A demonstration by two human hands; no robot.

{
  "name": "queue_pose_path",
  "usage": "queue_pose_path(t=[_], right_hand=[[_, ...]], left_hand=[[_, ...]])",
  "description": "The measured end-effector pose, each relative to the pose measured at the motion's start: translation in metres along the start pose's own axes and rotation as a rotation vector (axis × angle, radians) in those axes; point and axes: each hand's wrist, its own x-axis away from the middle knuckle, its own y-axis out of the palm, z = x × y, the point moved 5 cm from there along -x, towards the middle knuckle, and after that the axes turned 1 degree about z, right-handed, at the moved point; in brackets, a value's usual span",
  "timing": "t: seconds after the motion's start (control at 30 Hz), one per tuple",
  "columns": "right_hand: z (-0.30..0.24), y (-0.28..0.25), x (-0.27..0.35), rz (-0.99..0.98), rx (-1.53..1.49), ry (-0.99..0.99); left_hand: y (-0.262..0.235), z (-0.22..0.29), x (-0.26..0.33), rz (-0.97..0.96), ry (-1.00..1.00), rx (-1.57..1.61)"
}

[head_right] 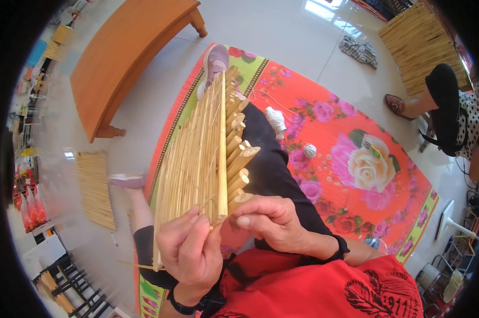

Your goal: The person is weaving a bamboo mat by hand, using a needle and thread to secure the bamboo strips together. They adjust the mat and continue weaving throughout the clip.

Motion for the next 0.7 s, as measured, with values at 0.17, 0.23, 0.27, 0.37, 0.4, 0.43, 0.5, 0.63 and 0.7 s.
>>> queue_pose_path(t=[0.17, 0.23, 0.27, 0.37, 0.4, 0.43, 0.5, 0.63, 0.7], right_hand=[[-0.012, -0.002, -0.001, -0.045, 0.135, -0.079], [-0.021, -0.001, -0.003, -0.081, 0.2, -0.074], [-0.024, 0.0, -0.005, -0.082, 0.245, -0.106], [-0.035, 0.005, -0.009, -0.083, 0.362, -0.18], [-0.039, 0.007, -0.01, -0.08, 0.386, -0.186], [-0.04, 0.007, -0.009, -0.071, 0.392, -0.182], [-0.039, 0.006, -0.006, -0.05, 0.382, -0.163], [-0.025, -0.003, -0.004, -0.078, 0.426, -0.25], [-0.026, -0.003, -0.004, -0.108, 0.403, -0.206]], left_hand=[[0.002, -0.006, 0.007, 0.008, 0.026, -0.005], [0.002, -0.004, 0.005, 0.002, 0.042, -0.025], [0.003, -0.004, 0.005, 0.001, 0.051, -0.033], [0.007, -0.004, 0.003, -0.006, 0.083, -0.054], [0.006, -0.004, 0.002, -0.014, 0.093, -0.059], [0.006, -0.004, 0.002, -0.023, 0.103, -0.064], [0.005, -0.004, 0.002, -0.037, 0.111, -0.071], [0.004, -0.003, 0.0, -0.047, 0.116, -0.069], [0.004, -0.003, 0.001, -0.032, 0.115, -0.067]])
